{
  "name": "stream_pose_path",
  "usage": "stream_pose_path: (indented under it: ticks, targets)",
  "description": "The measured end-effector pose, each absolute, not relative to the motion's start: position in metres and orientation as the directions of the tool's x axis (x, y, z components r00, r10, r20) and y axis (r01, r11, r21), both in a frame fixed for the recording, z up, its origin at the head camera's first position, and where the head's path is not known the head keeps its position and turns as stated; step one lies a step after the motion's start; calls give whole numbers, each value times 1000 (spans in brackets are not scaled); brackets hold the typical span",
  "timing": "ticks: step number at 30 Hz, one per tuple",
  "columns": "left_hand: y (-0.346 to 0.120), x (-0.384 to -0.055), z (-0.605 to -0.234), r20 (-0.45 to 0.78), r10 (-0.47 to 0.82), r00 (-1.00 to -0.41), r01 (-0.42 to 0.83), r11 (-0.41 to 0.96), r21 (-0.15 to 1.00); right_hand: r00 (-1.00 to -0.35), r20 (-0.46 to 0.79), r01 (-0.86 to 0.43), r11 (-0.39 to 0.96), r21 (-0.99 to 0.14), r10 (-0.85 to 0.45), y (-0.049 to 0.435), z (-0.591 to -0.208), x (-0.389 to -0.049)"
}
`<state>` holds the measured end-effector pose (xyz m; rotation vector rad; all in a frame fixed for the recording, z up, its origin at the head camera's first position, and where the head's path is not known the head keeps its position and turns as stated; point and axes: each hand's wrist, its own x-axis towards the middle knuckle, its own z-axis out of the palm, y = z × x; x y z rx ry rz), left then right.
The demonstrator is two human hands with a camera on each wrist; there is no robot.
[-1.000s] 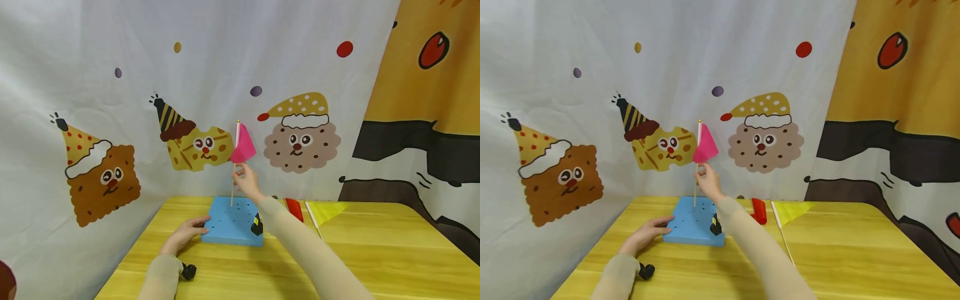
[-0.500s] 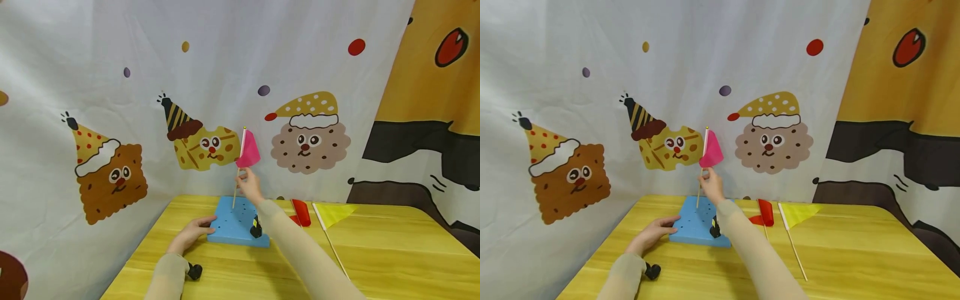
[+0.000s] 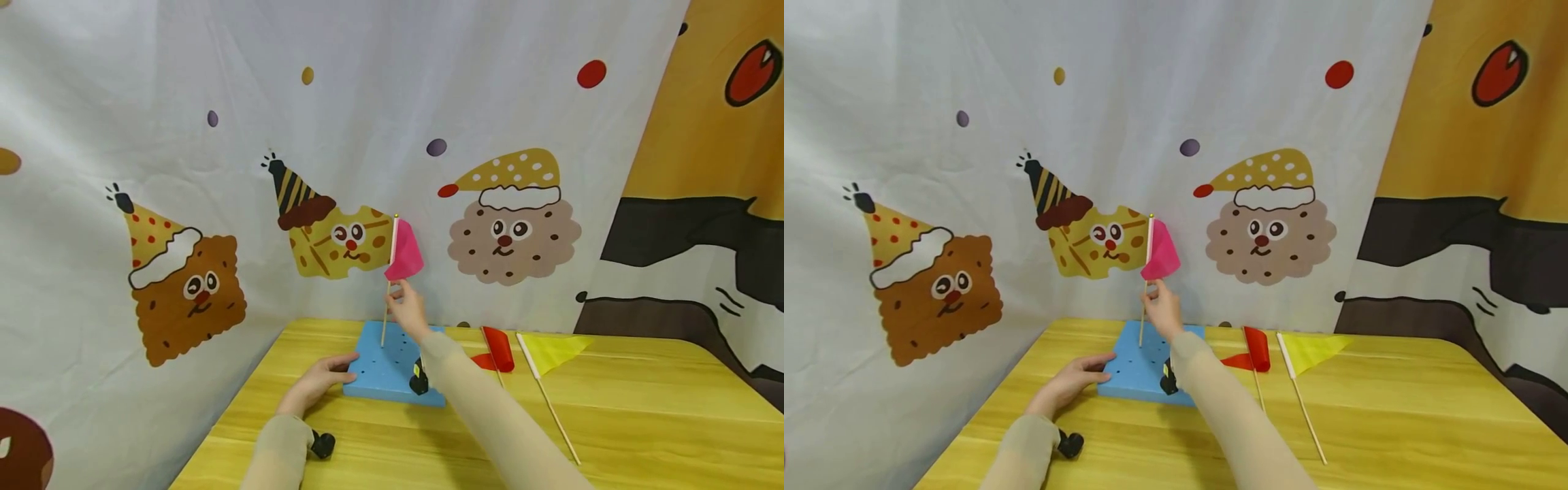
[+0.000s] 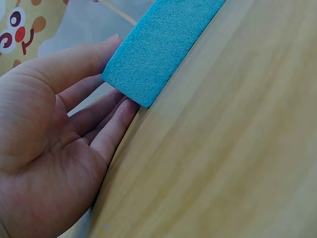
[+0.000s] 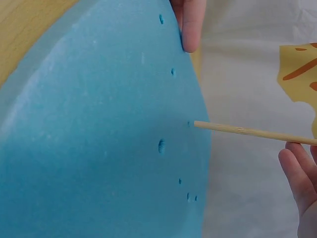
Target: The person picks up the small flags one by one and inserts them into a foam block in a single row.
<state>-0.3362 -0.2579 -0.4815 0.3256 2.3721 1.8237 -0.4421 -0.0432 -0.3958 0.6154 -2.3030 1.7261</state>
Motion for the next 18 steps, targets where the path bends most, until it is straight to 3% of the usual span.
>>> stream_pose_path:
  ticks: [18]
  targets:
    - [-257, -337, -482, 7, 236, -972, 67, 248, 966, -886, 388, -454, 303, -838, -255, -44, -408, -442]
